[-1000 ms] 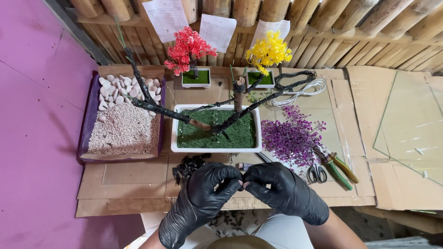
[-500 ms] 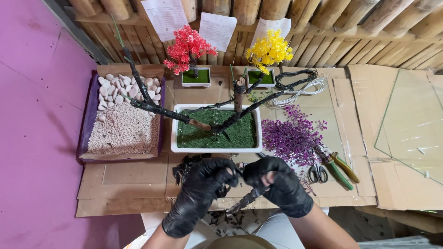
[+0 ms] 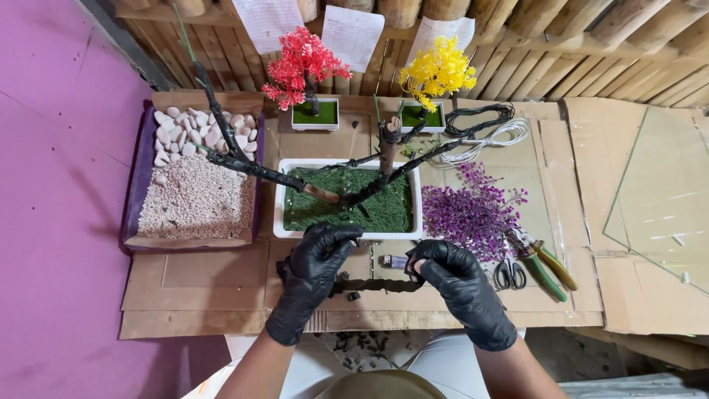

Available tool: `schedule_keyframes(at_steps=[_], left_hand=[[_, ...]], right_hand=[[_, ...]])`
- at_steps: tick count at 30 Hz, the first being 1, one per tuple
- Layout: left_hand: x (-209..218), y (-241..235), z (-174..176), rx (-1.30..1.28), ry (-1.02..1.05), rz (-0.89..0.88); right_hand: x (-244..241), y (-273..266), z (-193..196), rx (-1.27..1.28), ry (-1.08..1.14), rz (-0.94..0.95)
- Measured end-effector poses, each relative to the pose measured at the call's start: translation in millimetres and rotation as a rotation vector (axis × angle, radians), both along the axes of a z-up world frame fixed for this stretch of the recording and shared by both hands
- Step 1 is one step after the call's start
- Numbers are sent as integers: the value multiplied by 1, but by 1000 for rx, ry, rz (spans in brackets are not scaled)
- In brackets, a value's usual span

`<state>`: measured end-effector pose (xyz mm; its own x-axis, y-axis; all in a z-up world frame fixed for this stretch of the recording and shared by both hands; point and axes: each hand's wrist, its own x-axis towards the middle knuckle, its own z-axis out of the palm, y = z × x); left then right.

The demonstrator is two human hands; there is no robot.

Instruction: Assembling an artificial plant by attaching small black components to a branch structure using hands and a lighter to bond them.

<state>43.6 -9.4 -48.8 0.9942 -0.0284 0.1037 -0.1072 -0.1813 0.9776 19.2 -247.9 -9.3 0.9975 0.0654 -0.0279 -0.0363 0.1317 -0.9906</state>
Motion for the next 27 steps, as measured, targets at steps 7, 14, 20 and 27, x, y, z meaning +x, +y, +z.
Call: schedule_keyframes(at_steps=[7, 14, 20, 27], left_hand=[[-12, 21, 8, 255, -324, -72], [-27, 22, 43, 144, -432, -43], [-40, -11, 66, 48, -382, -201], [-39, -26, 84, 28, -355, -174]], right_hand=[[-4, -10, 0, -96, 160, 121], [-1, -9, -4, -65, 136, 142], [0, 1, 1, -145, -29, 237], [-2, 1, -1, -206, -128, 237]])
